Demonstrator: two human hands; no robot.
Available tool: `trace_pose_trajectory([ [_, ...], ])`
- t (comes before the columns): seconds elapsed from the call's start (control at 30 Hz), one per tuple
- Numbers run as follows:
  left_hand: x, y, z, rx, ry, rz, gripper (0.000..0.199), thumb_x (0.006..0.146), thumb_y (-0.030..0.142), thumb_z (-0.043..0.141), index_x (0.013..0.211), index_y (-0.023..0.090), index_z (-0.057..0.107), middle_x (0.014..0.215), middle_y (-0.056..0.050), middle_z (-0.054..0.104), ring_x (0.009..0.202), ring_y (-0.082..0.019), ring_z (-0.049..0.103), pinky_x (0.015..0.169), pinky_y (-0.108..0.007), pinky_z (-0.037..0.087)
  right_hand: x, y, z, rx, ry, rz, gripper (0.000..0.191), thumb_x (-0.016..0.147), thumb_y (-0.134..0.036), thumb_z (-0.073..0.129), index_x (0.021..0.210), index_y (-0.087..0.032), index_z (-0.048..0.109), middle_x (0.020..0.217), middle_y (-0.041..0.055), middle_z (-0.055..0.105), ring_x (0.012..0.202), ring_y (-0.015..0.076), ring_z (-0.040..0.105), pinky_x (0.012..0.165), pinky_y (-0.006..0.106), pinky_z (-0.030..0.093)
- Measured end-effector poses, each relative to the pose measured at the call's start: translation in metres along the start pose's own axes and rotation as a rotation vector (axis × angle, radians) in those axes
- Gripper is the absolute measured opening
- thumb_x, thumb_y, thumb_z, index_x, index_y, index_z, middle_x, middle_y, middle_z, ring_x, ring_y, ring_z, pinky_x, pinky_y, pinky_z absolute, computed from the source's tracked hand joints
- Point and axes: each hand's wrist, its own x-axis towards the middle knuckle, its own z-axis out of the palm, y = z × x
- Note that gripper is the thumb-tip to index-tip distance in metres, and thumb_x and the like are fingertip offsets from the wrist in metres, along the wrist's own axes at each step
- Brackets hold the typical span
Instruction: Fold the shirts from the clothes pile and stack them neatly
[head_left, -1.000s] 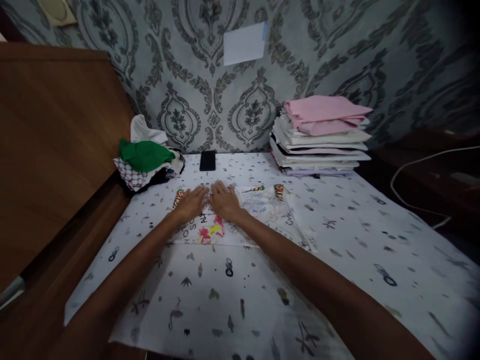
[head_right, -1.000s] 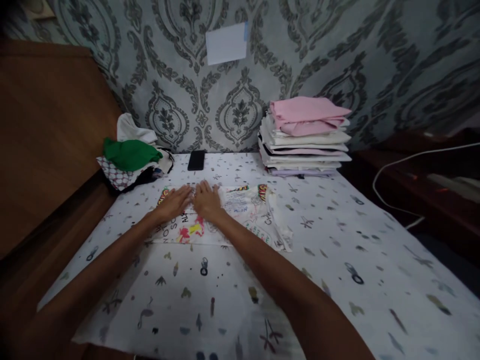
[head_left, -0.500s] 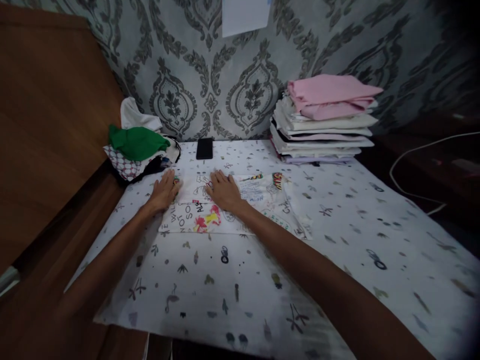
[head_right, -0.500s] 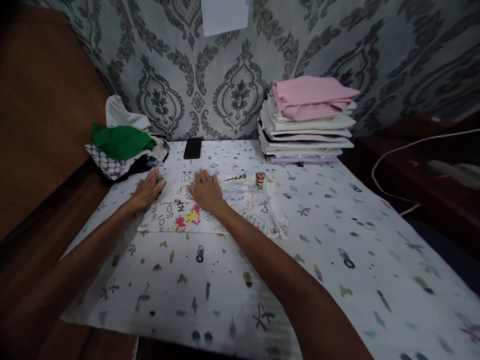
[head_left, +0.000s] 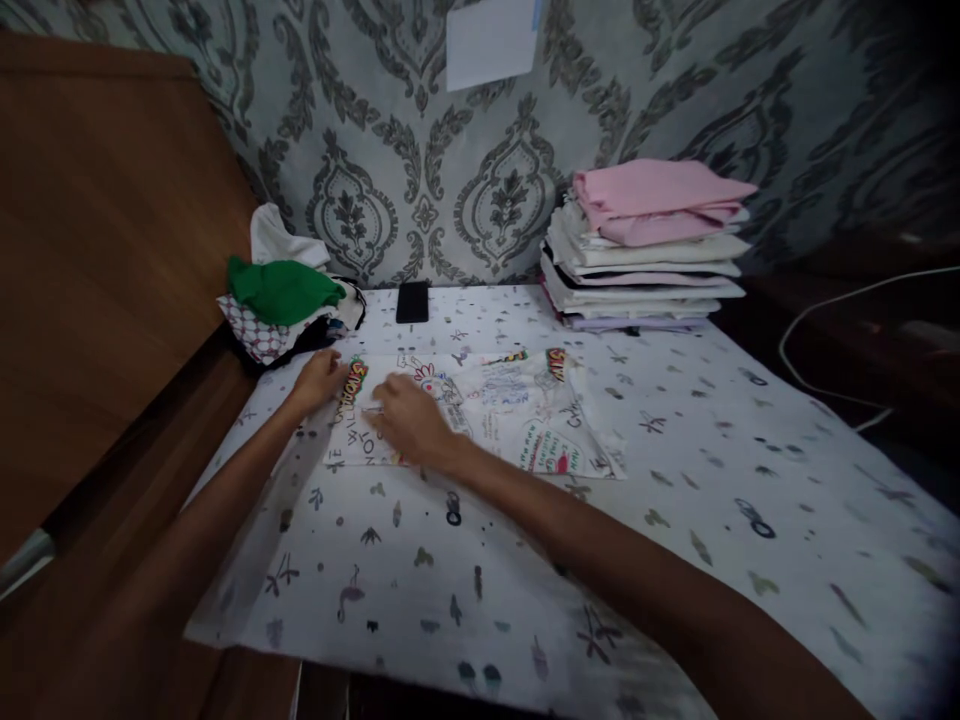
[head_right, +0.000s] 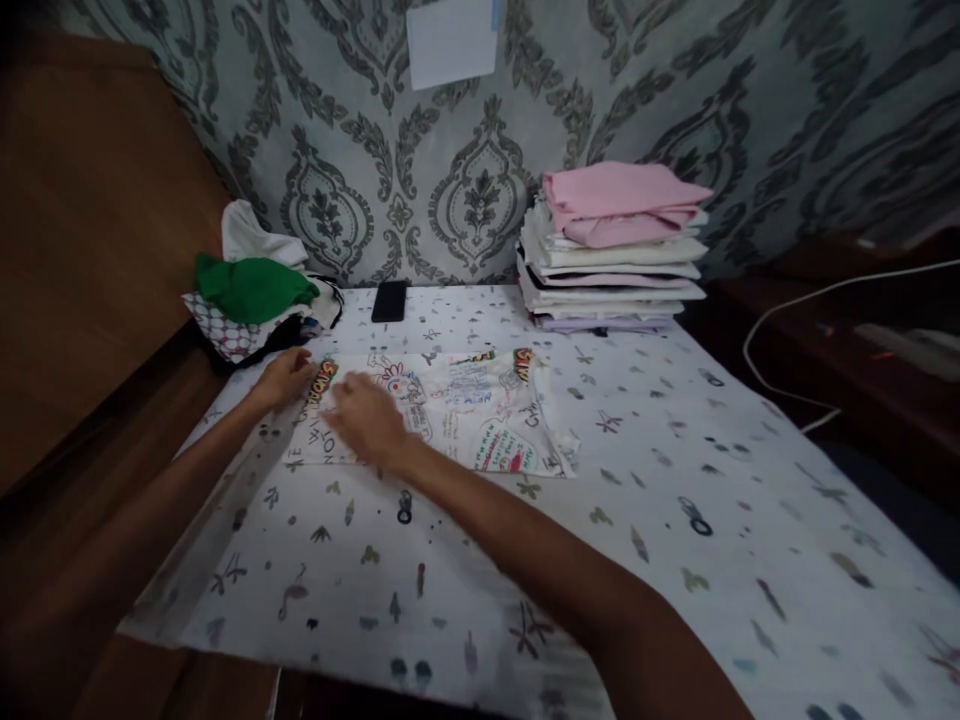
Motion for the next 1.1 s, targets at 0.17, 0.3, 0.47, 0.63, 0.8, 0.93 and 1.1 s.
trace_pose_trajectory([
  [0.17, 0.045, 0.016, 0.004, -0.041, -0.096, -0.065, 0.020, 0.065, 0.030, 0.074, 0.075, 0.019, 0.061, 0.070, 0.001, 0.062, 0.074, -0.019, 0.059, 0.065, -0.027, 0.042, -0.013, -0.071, 0.007, 0.081, -0.112, -0.153, 0.040, 0.088, -0.041, 0.070, 0.121, -0.019, 0.063, 0.118, 0.0148, 0.068, 0.102, 0.0306, 0.065, 0.077, 0.037, 0.055],
  [0.3, 0.048, 0.020, 0.003, -0.095, -0.162, -0.119, 0.026, 0.057, 0.025, 0.079, 0.061, 0.020, 0.053, 0.054, 0.005, 0.051, 0.058, -0.015, 0.051, 0.053, -0.025, 0.034, -0.005, -0.078, 0.014, 0.187, -0.170, -0.028, 0.029, 0.087, -0.008, 0.060, 0.116, -0.010, 0.066, 0.108, 0.0201, 0.072, 0.096, 0.0320, 0.070, 0.077, 0.039, 0.054],
  [0.47, 0.041, 0.027, -0.002, -0.211, -0.181, -0.155, 0.027, 0.061, 0.019, 0.076, 0.061, 0.020, 0.049, 0.050, 0.007, 0.046, 0.052, -0.011, 0.047, 0.049, -0.022, 0.033, 0.004, -0.067, 0.018, 0.251, -0.185, 0.007, 0.027, 0.084, -0.001, 0.055, 0.103, -0.014, 0.068, 0.100, 0.0155, 0.075, 0.088, 0.0288, 0.072, 0.072, 0.036, 0.053],
  [0.63, 0.036, 0.048, -0.012, -0.329, -0.177, -0.172, 0.026, 0.068, 0.018, 0.071, 0.082, 0.021, 0.049, 0.058, 0.006, 0.052, 0.052, -0.012, 0.054, 0.050, -0.021, 0.041, -0.008, -0.051, 0.009, 0.404, -0.082, 0.202, 0.021, 0.083, -0.012, 0.052, 0.101, -0.019, 0.061, 0.094, 0.0097, 0.074, 0.085, 0.0273, 0.070, 0.072, 0.035, 0.052],
  [0.8, 0.037, 0.093, -0.010, -0.421, -0.192, -0.096, 0.036, 0.074, 0.014, 0.065, 0.104, 0.022, 0.049, 0.065, 0.008, 0.055, 0.047, -0.009, 0.052, 0.048, -0.018, 0.041, -0.042, -0.022, -0.002, 1.023, 0.107, 0.480, 0.018, 0.074, -0.006, 0.052, 0.079, -0.023, 0.049, 0.068, -0.0043, 0.064, 0.070, 0.0172, 0.070, 0.062, 0.024, 0.051],
  [0.93, 0.035, 0.132, 0.021, -0.456, -0.263, -0.031, 0.042, 0.074, 0.011, 0.064, 0.112, 0.023, 0.049, 0.059, 0.011, 0.051, 0.039, -0.008, 0.048, 0.046, -0.018, 0.040, -0.071, 0.004, -0.006, 1.436, 0.103, 0.692, 0.019, 0.075, -0.005, 0.052, 0.077, -0.022, 0.045, 0.060, -0.0062, 0.063, 0.057, 0.0137, 0.069, 0.051, 0.019, 0.050],
  [1.1, 0.028, 0.155, 0.066, -0.431, -0.323, -0.002, 0.033, 0.074, 0.011, 0.063, 0.105, 0.019, 0.053, 0.050, 0.009, 0.052, 0.037, -0.011, 0.052, 0.044, -0.018, 0.038, -0.094, 0.023, -0.015, 1.596, 0.083, 0.833, 0.015, 0.078, -0.004, 0.051, 0.079, -0.019, 0.052, 0.057, -0.0038, 0.064, 0.054, 0.0131, 0.070, 0.048, 0.017, 0.052],
])
